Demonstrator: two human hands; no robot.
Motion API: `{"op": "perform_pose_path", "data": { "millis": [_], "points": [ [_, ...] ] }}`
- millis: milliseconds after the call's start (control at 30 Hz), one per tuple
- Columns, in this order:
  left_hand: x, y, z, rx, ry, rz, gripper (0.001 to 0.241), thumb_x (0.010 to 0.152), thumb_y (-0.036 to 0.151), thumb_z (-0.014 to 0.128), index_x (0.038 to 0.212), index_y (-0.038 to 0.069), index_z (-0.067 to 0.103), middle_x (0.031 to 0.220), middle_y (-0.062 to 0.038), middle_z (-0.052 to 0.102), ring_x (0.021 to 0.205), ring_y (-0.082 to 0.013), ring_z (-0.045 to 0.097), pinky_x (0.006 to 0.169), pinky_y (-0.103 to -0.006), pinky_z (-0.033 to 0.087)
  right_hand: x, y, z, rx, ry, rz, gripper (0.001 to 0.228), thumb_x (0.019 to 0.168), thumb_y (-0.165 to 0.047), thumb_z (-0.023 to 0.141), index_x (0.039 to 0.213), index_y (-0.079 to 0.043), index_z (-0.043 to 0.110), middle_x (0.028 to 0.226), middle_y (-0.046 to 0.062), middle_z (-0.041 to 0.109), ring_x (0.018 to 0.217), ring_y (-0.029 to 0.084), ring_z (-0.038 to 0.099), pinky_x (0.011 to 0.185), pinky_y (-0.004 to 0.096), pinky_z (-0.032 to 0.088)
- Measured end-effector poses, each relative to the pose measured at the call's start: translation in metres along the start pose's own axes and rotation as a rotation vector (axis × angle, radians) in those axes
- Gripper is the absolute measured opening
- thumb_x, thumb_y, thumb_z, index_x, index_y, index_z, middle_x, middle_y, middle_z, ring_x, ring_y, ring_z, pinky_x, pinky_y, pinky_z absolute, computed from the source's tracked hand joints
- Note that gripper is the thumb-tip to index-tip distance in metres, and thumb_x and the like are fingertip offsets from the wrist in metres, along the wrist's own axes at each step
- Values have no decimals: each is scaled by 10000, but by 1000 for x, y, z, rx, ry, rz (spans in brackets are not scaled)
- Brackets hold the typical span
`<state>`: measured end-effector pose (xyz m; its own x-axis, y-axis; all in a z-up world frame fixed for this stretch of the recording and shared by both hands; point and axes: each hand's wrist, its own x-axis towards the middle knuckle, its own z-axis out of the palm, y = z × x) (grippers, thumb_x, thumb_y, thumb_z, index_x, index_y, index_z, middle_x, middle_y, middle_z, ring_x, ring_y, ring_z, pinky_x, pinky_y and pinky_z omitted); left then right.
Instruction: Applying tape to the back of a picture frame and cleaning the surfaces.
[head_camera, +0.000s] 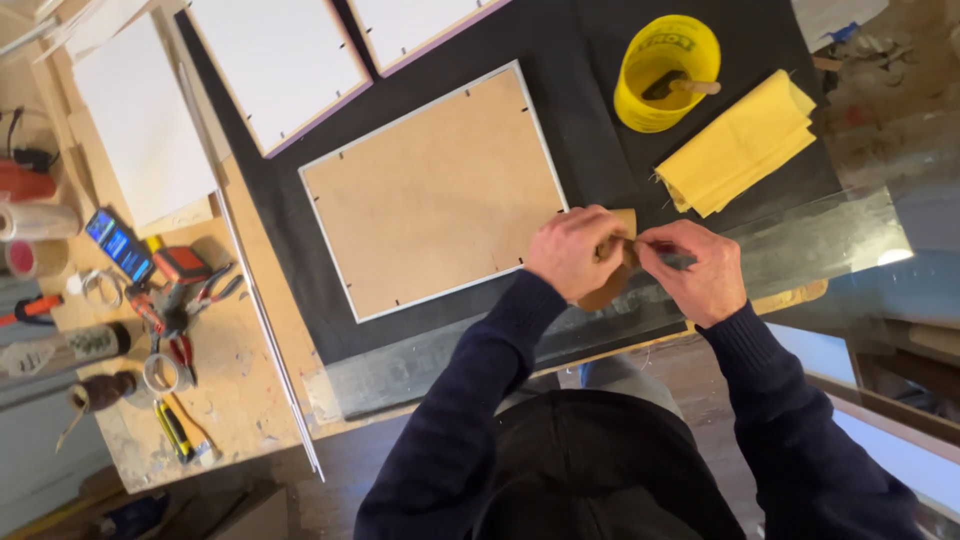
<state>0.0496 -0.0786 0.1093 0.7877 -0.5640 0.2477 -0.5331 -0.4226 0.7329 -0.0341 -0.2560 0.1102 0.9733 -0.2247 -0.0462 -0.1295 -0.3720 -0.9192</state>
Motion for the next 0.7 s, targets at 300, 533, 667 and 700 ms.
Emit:
{"op": "perform_pose_path", "data": {
  "millis": [300,533,667,700],
  "points": [
    [-20,-8,30,110,-83,-185,99,856,240,688,825,147,670,850,-44,689,832,-295,685,740,-449,553,0,1,4,-378,57,-196,161,794,-71,801,929,-74,714,917,60,716,858,266,700,746,386,552],
    [-29,-2,21,52,-99,-229,73,855,217,654,821,153,646,847,-33,692,832,-275,695,685,-445,548,-9,-3,-8,-94,-11,-39,214,884,-110,730,1089,-57,694,1070,71,704,909,224,731,805,328,581],
    [-19,5,26,90,-41,-166,70,802,197,677,835,148,640,857,-41,678,837,-291,676,708,-456,542,-4,-9,-3,-251,-65,-175,136,875,-94,770,1002,-57,736,984,80,730,902,253,720,792,360,559],
    [-24,8,24,112,-64,-197,65,795,181,676,837,151,637,861,-34,675,840,-281,676,727,-446,547,-8,-6,-1,-279,-82,-187,134,870,-83,761,999,-55,735,984,78,731,907,260,714,791,367,558]
  ]
}}
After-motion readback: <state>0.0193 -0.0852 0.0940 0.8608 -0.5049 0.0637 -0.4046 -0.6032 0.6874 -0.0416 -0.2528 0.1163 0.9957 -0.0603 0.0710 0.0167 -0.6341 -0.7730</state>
